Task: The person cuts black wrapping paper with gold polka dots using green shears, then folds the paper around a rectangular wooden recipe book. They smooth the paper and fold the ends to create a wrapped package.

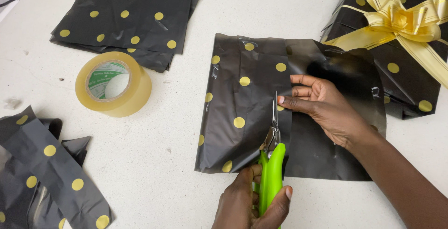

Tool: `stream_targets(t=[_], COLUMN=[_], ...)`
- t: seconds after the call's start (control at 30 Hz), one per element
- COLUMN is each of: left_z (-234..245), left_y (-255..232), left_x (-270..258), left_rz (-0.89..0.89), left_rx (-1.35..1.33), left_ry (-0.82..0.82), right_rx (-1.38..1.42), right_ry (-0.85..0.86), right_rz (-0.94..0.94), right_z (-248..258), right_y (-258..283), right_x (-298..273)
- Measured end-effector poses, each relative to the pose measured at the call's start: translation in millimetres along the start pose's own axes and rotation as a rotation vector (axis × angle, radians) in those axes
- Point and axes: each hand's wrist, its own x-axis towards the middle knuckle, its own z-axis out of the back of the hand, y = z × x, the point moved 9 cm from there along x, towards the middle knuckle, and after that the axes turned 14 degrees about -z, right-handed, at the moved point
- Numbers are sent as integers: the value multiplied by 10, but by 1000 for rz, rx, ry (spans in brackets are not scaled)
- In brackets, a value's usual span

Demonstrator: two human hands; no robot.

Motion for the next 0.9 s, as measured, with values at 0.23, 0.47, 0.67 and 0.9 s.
stream_targets(t=[0.23,0.47,0.67,0.9], left_z=[33,70,79,64], left_y=[-144,-206,-206,-101], left_x=[-24,-36,-9,6], left_rz=[-60,-26,-84,-21], left_rx=[-77,-113,-116,-116], left_ry=[-4,-8,-12,5], right_rx=[23,51,70,43], right_ry=[28,51,58,62], right_rz=[2,-15,-27,-30], right_z=[2,-23,-33,-47], right_y=[-6,-18,-18,-8], right_x=[6,10,10,12])
